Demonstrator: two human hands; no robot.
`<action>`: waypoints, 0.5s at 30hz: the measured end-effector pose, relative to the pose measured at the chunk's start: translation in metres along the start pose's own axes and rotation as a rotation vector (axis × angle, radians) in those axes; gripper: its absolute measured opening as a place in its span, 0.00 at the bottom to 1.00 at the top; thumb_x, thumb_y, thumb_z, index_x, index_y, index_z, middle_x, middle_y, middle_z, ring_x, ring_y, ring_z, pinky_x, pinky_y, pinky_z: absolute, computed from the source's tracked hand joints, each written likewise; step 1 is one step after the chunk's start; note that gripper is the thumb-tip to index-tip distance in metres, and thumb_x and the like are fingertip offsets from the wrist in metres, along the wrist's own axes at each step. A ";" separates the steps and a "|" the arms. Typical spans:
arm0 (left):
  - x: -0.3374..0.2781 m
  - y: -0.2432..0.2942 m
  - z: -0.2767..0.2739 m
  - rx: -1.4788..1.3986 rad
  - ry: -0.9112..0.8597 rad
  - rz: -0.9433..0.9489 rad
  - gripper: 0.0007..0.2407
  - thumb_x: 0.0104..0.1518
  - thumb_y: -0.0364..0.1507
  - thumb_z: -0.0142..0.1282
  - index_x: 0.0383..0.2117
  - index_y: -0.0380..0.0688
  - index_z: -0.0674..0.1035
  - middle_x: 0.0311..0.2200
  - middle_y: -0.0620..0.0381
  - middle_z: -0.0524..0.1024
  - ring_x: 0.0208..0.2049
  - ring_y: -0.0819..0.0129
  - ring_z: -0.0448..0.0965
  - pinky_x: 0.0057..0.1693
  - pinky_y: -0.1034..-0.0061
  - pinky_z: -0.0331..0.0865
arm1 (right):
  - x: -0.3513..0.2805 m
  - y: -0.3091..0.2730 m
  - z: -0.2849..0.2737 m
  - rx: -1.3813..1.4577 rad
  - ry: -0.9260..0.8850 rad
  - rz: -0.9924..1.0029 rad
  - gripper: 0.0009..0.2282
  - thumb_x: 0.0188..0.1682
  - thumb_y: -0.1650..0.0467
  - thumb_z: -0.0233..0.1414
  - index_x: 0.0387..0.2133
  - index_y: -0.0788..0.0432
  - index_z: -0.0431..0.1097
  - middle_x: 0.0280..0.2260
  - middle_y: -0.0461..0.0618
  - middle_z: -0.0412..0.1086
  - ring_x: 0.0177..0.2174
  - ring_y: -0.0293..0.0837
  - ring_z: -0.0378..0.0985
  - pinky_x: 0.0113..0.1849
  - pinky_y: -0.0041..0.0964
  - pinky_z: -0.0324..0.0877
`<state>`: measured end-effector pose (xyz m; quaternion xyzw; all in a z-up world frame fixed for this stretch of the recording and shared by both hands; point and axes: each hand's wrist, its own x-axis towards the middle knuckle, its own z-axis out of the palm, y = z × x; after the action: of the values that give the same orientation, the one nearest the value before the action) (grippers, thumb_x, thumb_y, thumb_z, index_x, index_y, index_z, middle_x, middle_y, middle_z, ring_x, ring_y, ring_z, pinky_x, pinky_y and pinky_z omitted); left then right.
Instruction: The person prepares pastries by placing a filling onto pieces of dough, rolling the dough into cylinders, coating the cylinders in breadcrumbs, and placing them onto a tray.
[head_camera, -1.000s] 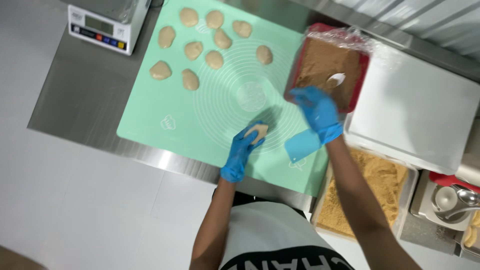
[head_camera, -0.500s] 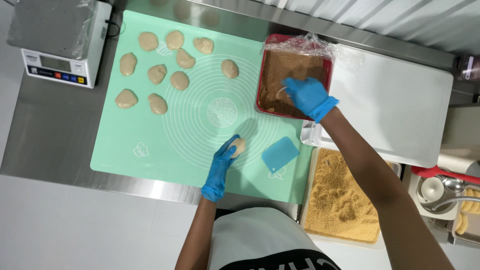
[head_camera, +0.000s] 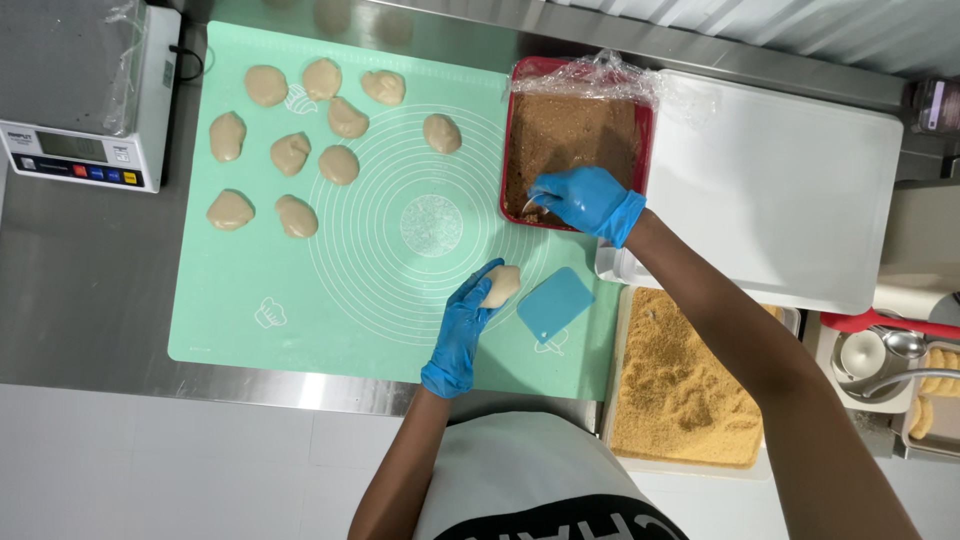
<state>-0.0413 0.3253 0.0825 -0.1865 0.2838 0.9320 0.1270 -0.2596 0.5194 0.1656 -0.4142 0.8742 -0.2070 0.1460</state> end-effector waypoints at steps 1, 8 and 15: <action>-0.002 0.000 0.001 0.038 0.021 0.016 0.20 0.66 0.27 0.48 0.63 0.30 0.69 0.58 0.44 0.72 0.59 0.60 0.73 0.64 0.71 0.67 | -0.002 -0.007 0.002 0.002 -0.008 0.096 0.08 0.53 0.65 0.51 0.37 0.55 0.74 0.31 0.55 0.77 0.30 0.57 0.80 0.33 0.49 0.74; 0.005 0.004 0.005 0.111 0.089 0.031 0.19 0.66 0.29 0.46 0.63 0.33 0.70 0.59 0.47 0.72 0.59 0.62 0.73 0.62 0.71 0.68 | -0.005 -0.018 0.026 0.288 0.109 0.606 0.06 0.49 0.69 0.50 0.28 0.56 0.75 0.25 0.51 0.77 0.23 0.50 0.80 0.29 0.43 0.72; 0.014 0.003 -0.004 0.078 0.119 0.015 0.19 0.67 0.28 0.44 0.62 0.31 0.69 0.60 0.44 0.71 0.61 0.58 0.72 0.64 0.69 0.67 | 0.007 0.014 0.038 0.689 0.147 0.654 0.06 0.48 0.69 0.53 0.29 0.58 0.76 0.25 0.53 0.78 0.25 0.47 0.80 0.28 0.40 0.73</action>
<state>-0.0534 0.3226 0.0744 -0.2341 0.3284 0.9084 0.1100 -0.2571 0.5126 0.1250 -0.0293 0.8471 -0.4566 0.2703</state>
